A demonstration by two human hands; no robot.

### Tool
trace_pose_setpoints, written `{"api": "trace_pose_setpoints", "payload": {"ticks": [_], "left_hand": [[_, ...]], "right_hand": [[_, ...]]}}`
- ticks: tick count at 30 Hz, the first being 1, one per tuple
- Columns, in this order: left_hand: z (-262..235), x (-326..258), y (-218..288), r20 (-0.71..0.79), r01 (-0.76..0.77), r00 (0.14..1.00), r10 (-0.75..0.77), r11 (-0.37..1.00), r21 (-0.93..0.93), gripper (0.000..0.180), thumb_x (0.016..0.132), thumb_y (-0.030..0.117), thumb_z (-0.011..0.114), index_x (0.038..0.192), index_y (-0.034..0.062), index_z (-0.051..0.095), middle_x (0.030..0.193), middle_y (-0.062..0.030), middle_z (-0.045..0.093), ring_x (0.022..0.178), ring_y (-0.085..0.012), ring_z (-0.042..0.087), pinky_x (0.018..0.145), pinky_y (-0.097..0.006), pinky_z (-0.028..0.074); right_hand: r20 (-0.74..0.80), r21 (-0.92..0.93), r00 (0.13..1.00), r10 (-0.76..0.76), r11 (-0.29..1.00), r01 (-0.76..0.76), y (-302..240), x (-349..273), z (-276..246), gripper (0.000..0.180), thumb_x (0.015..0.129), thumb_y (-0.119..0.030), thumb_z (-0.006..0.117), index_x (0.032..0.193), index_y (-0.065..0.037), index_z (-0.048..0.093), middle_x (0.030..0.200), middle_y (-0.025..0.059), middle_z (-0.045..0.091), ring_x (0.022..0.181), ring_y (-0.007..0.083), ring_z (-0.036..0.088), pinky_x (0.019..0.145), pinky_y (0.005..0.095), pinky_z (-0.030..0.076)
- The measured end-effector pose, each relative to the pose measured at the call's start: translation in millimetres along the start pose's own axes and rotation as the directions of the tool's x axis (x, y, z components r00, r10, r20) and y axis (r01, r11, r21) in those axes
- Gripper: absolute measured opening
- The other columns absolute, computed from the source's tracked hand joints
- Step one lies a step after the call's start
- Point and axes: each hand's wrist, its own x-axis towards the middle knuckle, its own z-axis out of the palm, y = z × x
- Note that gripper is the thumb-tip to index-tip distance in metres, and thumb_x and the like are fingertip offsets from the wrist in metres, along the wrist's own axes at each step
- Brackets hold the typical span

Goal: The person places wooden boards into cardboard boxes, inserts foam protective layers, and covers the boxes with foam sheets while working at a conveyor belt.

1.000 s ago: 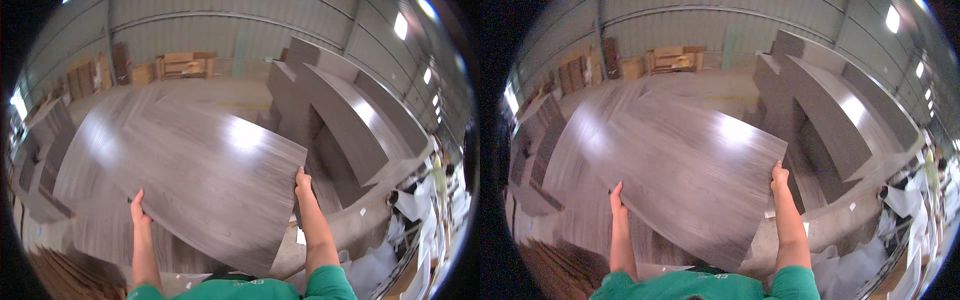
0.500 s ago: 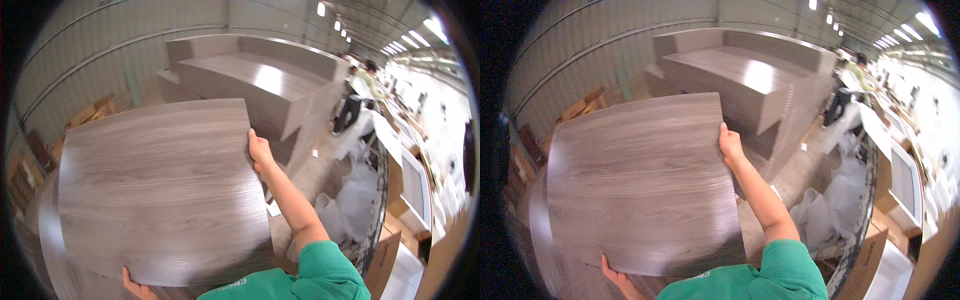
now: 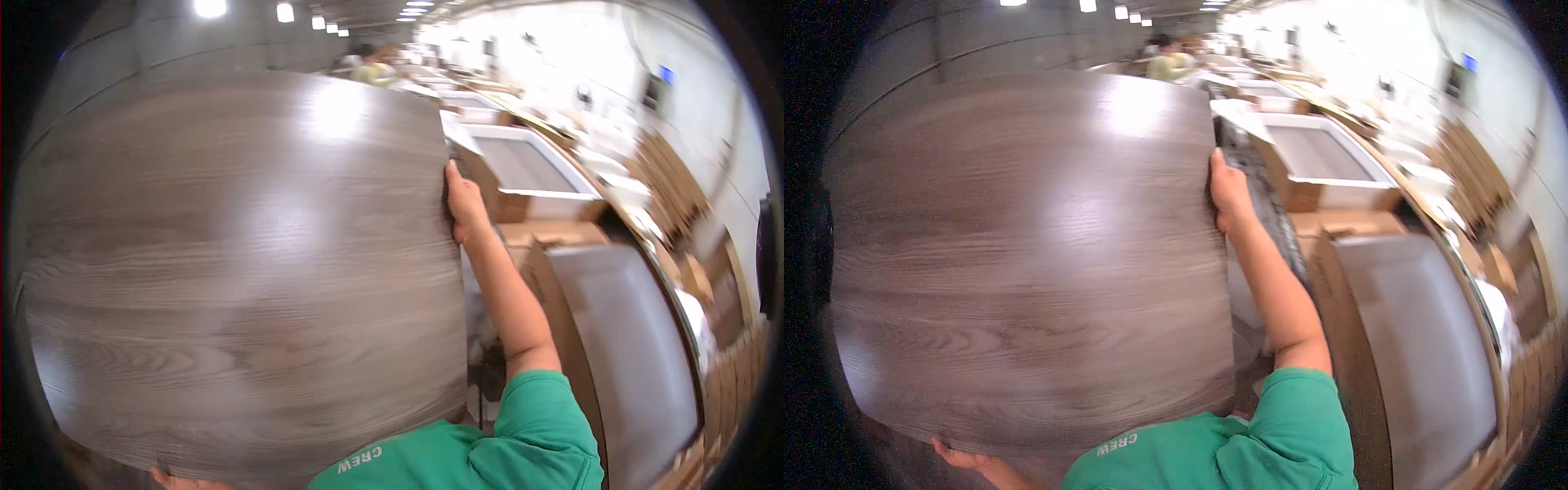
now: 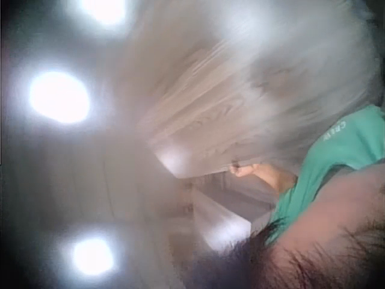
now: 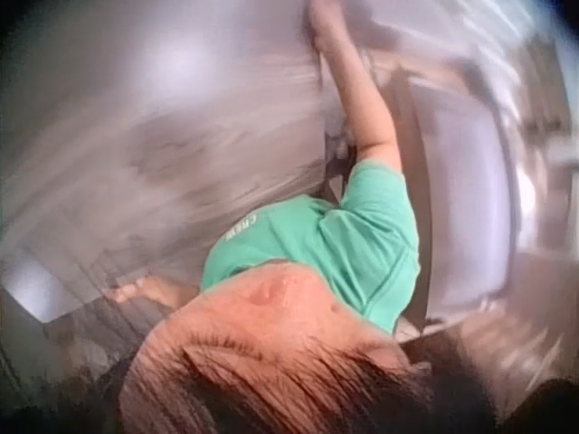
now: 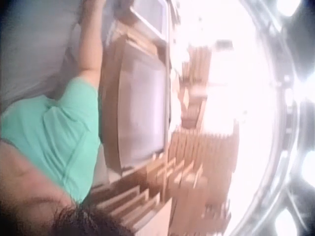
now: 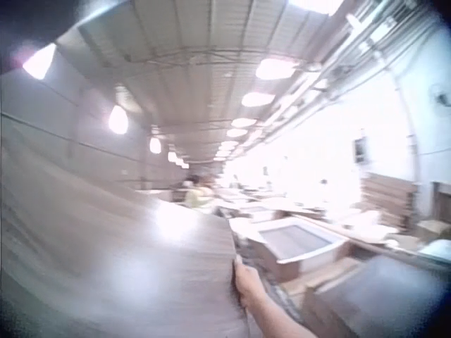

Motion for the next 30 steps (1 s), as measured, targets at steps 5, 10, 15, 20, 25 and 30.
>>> {"api": "trace_pose_setpoints", "payload": {"ticks": [5, 10, 15, 20, 25, 30], "left_hand": [[62.3, 29.7, -103.3, 0.166, 0.242, 0.949, -0.267, 0.957, 0.16, 0.06, 0.074, 0.033, 0.05, 0.124, 0.0025, 0.039, 0.122, -0.0145, 0.044, 0.109, -0.031, 0.044, 0.088, -0.045, 0.039], [110.0, 7.6, -192.9, 0.564, 0.509, 0.636, -0.527, 0.836, 0.207, 0.06, 0.069, 0.028, 0.046, 0.121, -0.0001, 0.039, 0.115, -0.015, 0.048, 0.101, -0.0305, 0.049, 0.083, -0.042, 0.042], [135.9, -16.0, -240.9, 0.469, 0.529, 0.656, -0.591, 0.804, 0.274, 0.056, 0.064, 0.022, 0.047, 0.115, -0.0016, 0.045, 0.112, -0.0129, 0.051, 0.098, -0.028, 0.051, 0.081, -0.039, 0.044], [155.5, -7.4, -241.8, 0.469, 0.387, 0.726, -0.504, 0.862, 0.327, 0.048, 0.057, 0.014, 0.046, 0.102, -0.0038, 0.054, 0.097, -0.0119, 0.059, 0.09, -0.0276, 0.055, 0.081, -0.037, 0.045], [153.9, 11.3, -223.9, 0.334, 0.368, 0.808, -0.486, 0.857, 0.36, 0.041, 0.056, 0.0, 0.051, 0.097, -0.0075, 0.054, 0.095, -0.0157, 0.059, 0.081, -0.0288, 0.059, 0.073, -0.036, 0.049], [146.2, 41.4, -159.8, 0.384, 0.351, 0.829, -0.408, 0.912, 0.211, 0.043, 0.057, -0.009, 0.049, 0.1, -0.0067, 0.053, 0.093, -0.0153, 0.059, 0.084, -0.0291, 0.059, 0.074, -0.037, 0.05]], "right_hand": [[-0.397, -0.065, 0.916, -0.067, 0.997, 0.045, -50.2, -39.2, -157.6, 0.053, 0.09, -0.038, 0.043, 0.109, 0.011, 0.05, 0.105, 0.0138, 0.057, 0.093, 0.0205, 0.054, 0.081, 0.0319, 0.043], [-0.667, -0.167, 0.741, -0.083, 0.985, -0.04, -53.6, -106.4, -257.6, 0.054, 0.09, -0.038, 0.043, 0.116, 0.009, 0.046, 0.116, 0.0154, 0.051, 0.104, 0.022, 0.048, 0.089, 0.0318, 0.037], [-0.7, -0.15, 0.713, -0.046, 0.985, -0.084, -51.0, -98.6, -302.9, 0.056, 0.089, -0.039, 0.044, 0.12, 0.007, 0.044, 0.122, 0.0143, 0.048, 0.11, 0.022, 0.045, 0.094, 0.0309, 0.033], [-0.542, -0.145, 0.839, -0.051, 0.989, -0.034, -33.9, -33.8, -310.1, 0.059, 0.09, -0.04, 0.042, 0.127, 0.005, 0.037, 0.133, 0.0139, 0.037, 0.12, 0.021, 0.036, 0.102, 0.0291, 0.025], [-0.276, -0.09, 0.957, 0.086, 0.989, -0.115, -9.0, 39.3, -279.3, 0.056, 0.09, -0.039, 0.038, 0.13, 0.0, 0.034, 0.135, 0.0122, 0.035, 0.124, 0.0216, 0.032, 0.103, 0.0327, 0.025], [-0.02, -0.117, 0.973, 0.232, 0.965, -0.233, 16.0, 109.9, -197.0, 0.05, 0.091, -0.035, 0.035, 0.126, 0.0, 0.041, 0.13, 0.0124, 0.043, 0.118, 0.0235, 0.041, 0.099, 0.0357, 0.031]]}}
